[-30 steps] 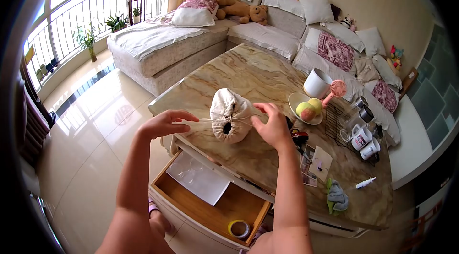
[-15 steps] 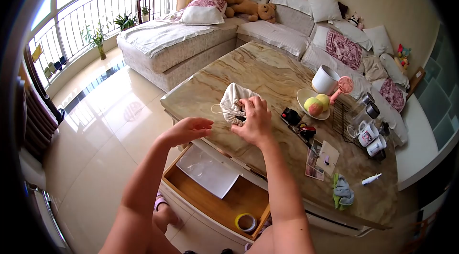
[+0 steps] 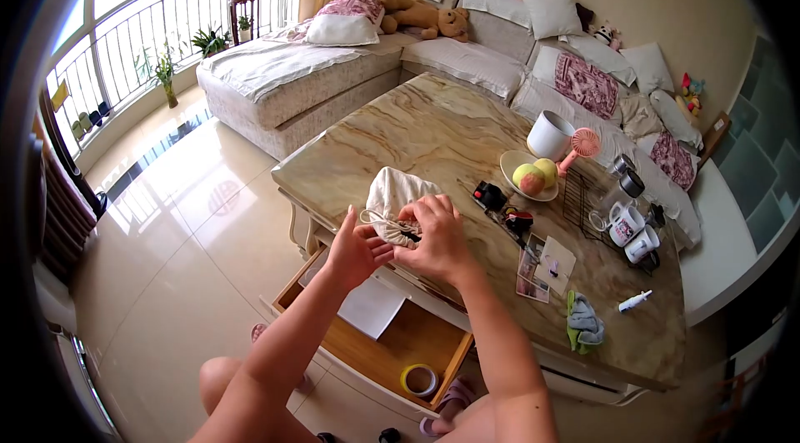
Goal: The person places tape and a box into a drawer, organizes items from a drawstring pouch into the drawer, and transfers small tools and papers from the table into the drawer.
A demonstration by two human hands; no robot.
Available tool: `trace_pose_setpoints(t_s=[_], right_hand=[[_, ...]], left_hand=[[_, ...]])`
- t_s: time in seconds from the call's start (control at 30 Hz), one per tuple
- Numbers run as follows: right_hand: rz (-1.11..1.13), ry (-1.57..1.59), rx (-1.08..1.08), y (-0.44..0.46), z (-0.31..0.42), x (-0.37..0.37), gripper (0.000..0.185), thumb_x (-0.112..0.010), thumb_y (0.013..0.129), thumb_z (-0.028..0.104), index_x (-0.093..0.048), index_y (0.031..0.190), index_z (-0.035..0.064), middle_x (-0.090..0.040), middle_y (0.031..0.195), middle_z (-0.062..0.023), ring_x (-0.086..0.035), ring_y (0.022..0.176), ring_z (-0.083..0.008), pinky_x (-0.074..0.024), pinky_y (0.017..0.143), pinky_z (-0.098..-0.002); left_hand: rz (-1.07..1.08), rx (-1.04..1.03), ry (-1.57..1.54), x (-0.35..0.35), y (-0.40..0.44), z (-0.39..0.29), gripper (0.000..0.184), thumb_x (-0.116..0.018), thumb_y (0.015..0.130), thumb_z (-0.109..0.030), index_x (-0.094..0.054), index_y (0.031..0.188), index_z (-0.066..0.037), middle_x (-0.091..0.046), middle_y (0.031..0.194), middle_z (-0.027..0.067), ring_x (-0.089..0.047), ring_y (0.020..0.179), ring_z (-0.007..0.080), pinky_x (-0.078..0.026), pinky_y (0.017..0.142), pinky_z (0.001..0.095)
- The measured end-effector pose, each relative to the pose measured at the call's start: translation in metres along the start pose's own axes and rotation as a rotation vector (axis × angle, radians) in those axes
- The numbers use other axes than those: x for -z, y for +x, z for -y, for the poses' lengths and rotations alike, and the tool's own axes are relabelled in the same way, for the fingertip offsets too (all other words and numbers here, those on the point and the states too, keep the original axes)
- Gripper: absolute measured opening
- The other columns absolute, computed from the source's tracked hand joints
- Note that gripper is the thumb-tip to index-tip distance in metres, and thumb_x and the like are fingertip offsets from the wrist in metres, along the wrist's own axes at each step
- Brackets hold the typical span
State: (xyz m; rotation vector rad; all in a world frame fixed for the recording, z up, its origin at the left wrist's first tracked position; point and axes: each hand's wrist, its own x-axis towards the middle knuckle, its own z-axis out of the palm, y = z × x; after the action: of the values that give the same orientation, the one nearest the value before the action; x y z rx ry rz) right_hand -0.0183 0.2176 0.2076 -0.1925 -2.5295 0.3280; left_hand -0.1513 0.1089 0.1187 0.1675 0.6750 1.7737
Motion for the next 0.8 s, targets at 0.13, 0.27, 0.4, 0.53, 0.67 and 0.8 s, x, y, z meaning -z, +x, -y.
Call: trace_pose_setpoints(t_s=[0.13, 0.27, 0.4, 0.53, 0.67, 0.8], right_hand=[[0.003, 0.209, -0.088, -0.006, 0.005, 0.025, 0.038, -0.076, 0.060, 0.016, -0.062, 0.093, 0.0034, -0.059, 0.093, -0.0091, -0.053, 0.096, -0.0262, -0.0457, 0.086, -0.0345], [0.082, 0.615, -0.328, -0.017, -0.002, 0.041, 0.046, -0.079, 0.065, 0.022, -0.061, 0.102, 0.0007, -0.060, 0.096, -0.0064, -0.057, 0.090, -0.0144, -0.0478, 0.081, -0.0283], [0.179, 0.890, -0.425, -0.029, 0.003, 0.051, 0.047, -0.079, 0.069, 0.019, -0.059, 0.107, -0.0011, -0.059, 0.098, -0.0025, -0.054, 0.088, -0.0078, -0.0466, 0.079, -0.0229], [0.164, 1.131, -0.487, -0.059, 0.010, 0.050, 0.044, -0.076, 0.072, 0.020, -0.058, 0.108, 0.0010, -0.059, 0.097, -0.0006, -0.054, 0.086, -0.0072, -0.0457, 0.079, -0.0220], [0.170, 1.393, -0.608, -0.106, 0.024, 0.021, 0.044, -0.074, 0.076, 0.020, -0.055, 0.111, 0.0028, -0.059, 0.100, -0.0003, -0.055, 0.089, -0.0064, -0.0451, 0.080, -0.0220], [-0.017, 1.553, -0.875, -0.164, 0.020, -0.033, 0.042, -0.069, 0.081, 0.020, -0.052, 0.116, 0.0042, -0.058, 0.101, -0.0011, -0.054, 0.092, -0.0076, -0.0447, 0.082, -0.0234]], left_hand=[[-0.075, -0.077, -0.140, 0.001, -0.017, 0.028, 0.066, -0.044, 0.093, -0.058, -0.043, 0.124, 0.000, -0.054, 0.122, 0.0196, -0.054, 0.113, 0.0294, -0.043, 0.100, 0.0424], [-0.034, -0.275, -0.064, -0.004, -0.028, 0.050, 0.056, -0.041, 0.094, -0.057, -0.048, 0.124, -0.010, -0.051, 0.130, 0.0076, -0.048, 0.122, 0.0222, -0.040, 0.102, 0.0391], [0.179, -0.371, -0.124, 0.002, -0.037, 0.061, 0.076, -0.048, 0.087, -0.065, -0.027, 0.145, -0.020, -0.032, 0.148, -0.0007, -0.026, 0.138, 0.0201, -0.020, 0.112, 0.0459], [0.169, -0.430, 0.014, 0.014, -0.059, 0.078, 0.087, -0.046, 0.081, -0.074, -0.029, 0.144, -0.017, -0.036, 0.147, 0.0026, -0.032, 0.136, 0.0222, -0.023, 0.112, 0.0467], [0.216, -0.402, 0.098, 0.034, -0.090, 0.103, 0.102, -0.053, 0.072, -0.077, -0.026, 0.146, -0.012, -0.037, 0.146, 0.0071, -0.034, 0.135, 0.0255, -0.025, 0.112, 0.0434], [-0.129, -0.260, -0.013, 0.078, -0.098, 0.148, 0.091, -0.063, 0.075, -0.065, -0.032, 0.142, -0.011, -0.040, 0.143, 0.0069, -0.040, 0.131, 0.0264, -0.032, 0.109, 0.0463]])
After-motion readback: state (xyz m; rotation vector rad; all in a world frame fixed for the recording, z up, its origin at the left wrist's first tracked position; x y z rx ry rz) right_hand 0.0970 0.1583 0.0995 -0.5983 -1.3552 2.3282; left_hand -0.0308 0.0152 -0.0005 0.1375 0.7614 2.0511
